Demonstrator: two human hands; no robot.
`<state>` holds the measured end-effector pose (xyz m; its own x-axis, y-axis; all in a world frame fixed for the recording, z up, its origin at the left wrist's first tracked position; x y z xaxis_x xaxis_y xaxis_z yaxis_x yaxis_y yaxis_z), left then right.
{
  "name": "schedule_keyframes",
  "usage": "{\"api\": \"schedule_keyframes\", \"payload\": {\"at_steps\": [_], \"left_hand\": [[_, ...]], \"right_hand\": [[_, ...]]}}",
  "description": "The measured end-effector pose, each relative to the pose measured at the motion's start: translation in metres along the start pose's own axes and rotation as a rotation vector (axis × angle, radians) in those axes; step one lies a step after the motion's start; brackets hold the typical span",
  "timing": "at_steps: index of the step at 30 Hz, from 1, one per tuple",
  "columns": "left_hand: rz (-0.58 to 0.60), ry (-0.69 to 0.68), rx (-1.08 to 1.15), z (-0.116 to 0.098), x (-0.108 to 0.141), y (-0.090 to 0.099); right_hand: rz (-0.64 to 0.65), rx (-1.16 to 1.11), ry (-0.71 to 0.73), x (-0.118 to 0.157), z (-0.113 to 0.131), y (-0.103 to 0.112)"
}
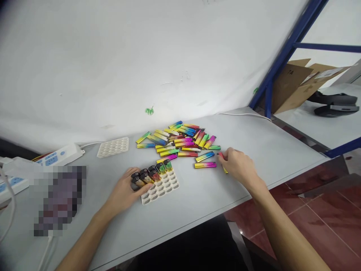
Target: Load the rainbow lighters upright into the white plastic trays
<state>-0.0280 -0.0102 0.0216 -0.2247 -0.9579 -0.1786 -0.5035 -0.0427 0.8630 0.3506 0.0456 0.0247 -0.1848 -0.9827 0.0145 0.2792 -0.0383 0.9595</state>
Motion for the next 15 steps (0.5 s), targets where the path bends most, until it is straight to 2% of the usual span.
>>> {"api": "schedule_keyframes", "payload": {"at_steps": [4, 6, 10, 15], "left_hand": [[0.008, 0.02, 0.008, 0.001, 0.0, 0.0], [0.016, 0.027, 0.01, 0.001, 0.0, 0.001], [0.027, 0.03, 0.009, 0.0, 0.001, 0.001], [0.058, 0.048, 0.003, 0.001, 0.001, 0.0]], "right_hand": [[-0.181, -0.255, 0.067, -0.002, 0.011, 0.002], [-0.201, -0.44, 0.137, -0.002, 0.027, 0.001], [-0.039, -0.596, 0.303, 0.0, 0.079, -0.006], [0.12, -0.777, 0.397, -0.001, 0.129, -0.012]]}}
Point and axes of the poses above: each hand's wrist, its own x-axis away from the middle knuckle, its own y-axis out of the back of the hand, z = x × y, the point moved 5 cm from there along -x, towards the middle knuckle, and after that the axes turned 3 degrees about -x, right-handed, at the moved point
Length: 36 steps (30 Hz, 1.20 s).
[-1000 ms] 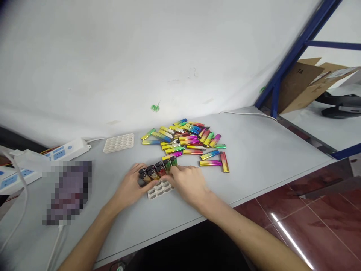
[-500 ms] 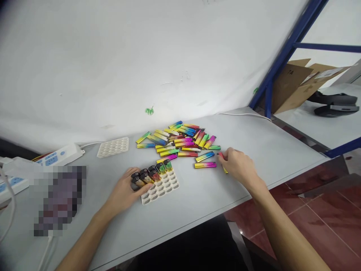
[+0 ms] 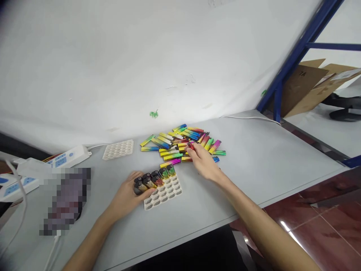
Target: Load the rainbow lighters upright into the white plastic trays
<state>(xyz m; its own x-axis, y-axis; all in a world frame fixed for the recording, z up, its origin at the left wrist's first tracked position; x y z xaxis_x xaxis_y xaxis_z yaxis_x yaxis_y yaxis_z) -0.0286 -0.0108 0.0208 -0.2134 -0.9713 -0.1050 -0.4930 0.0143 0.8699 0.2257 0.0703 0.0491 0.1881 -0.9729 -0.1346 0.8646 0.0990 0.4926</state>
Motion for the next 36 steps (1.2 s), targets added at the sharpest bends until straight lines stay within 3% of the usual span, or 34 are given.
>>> {"api": "schedule_keyframes", "payload": {"at_steps": [6, 14, 21, 36], "left_hand": [[0.025, 0.018, 0.001, 0.001, -0.001, -0.001], [0.03, 0.006, -0.005, 0.001, -0.001, -0.002], [0.034, -0.002, -0.003, 0.001, -0.001, -0.002], [0.043, 0.01, 0.004, -0.001, -0.001, -0.001]], "right_hand": [[0.166, -0.462, -0.001, -0.004, 0.003, -0.027], [0.13, -0.913, -0.208, 0.0, -0.015, -0.031], [0.094, -1.026, -0.279, 0.004, -0.02, -0.034], [0.042, -0.951, -0.266, 0.006, -0.021, -0.032]]}}
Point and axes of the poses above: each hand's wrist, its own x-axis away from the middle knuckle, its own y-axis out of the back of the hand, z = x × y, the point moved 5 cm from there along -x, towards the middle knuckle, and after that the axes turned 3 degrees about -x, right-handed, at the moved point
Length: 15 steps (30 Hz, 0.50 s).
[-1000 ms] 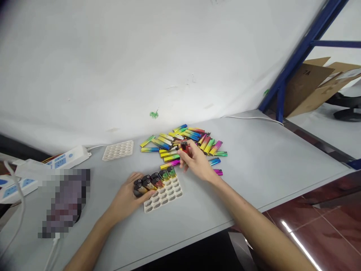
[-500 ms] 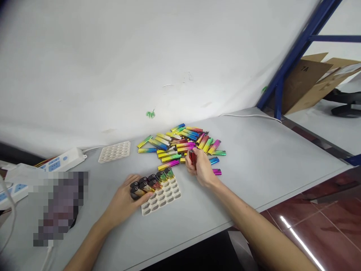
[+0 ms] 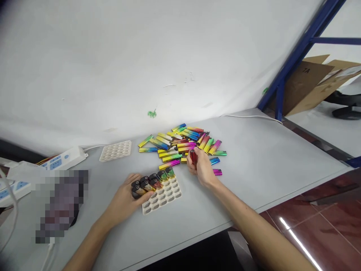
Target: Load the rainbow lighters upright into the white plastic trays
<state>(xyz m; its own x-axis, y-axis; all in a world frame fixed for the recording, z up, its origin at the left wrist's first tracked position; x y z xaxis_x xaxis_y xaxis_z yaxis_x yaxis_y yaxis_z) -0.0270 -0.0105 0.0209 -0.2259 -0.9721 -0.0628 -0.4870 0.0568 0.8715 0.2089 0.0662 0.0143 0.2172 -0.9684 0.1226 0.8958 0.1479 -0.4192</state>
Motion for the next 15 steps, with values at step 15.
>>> {"api": "schedule_keyframes", "payload": {"at_steps": [15], "left_hand": [[0.003, 0.001, -0.007, 0.0016, -0.0007, -0.0011]], "right_hand": [[0.076, 0.327, 0.193, 0.0065, 0.0069, -0.007]]}}
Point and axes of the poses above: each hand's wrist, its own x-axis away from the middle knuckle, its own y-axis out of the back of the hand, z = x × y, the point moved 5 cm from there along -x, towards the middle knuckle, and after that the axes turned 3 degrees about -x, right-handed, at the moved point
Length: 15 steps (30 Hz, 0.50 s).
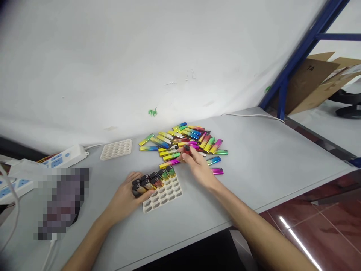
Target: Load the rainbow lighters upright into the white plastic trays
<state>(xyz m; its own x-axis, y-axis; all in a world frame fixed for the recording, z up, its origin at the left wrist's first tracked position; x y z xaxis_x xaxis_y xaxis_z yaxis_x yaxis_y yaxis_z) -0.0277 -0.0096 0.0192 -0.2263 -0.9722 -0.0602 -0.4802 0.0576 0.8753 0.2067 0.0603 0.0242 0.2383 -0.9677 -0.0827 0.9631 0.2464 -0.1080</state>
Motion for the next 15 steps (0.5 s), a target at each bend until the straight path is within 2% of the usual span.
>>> {"api": "schedule_keyframes", "payload": {"at_steps": [3, 6, 10, 15], "left_hand": [[-0.01, -0.001, -0.004, 0.0, 0.0, 0.0], [-0.017, 0.004, 0.001, 0.0, 0.001, 0.001], [-0.009, 0.005, 0.001, 0.001, 0.001, 0.001], [0.004, -0.003, -0.003, 0.002, 0.002, -0.001]], "right_hand": [[0.049, 0.24, 0.069, 0.003, 0.009, -0.001], [0.031, 0.311, 0.135, 0.005, 0.017, 0.0], [0.035, 0.288, 0.055, 0.006, 0.014, 0.002], [0.185, 0.067, -0.088, 0.006, 0.009, -0.001]]}}
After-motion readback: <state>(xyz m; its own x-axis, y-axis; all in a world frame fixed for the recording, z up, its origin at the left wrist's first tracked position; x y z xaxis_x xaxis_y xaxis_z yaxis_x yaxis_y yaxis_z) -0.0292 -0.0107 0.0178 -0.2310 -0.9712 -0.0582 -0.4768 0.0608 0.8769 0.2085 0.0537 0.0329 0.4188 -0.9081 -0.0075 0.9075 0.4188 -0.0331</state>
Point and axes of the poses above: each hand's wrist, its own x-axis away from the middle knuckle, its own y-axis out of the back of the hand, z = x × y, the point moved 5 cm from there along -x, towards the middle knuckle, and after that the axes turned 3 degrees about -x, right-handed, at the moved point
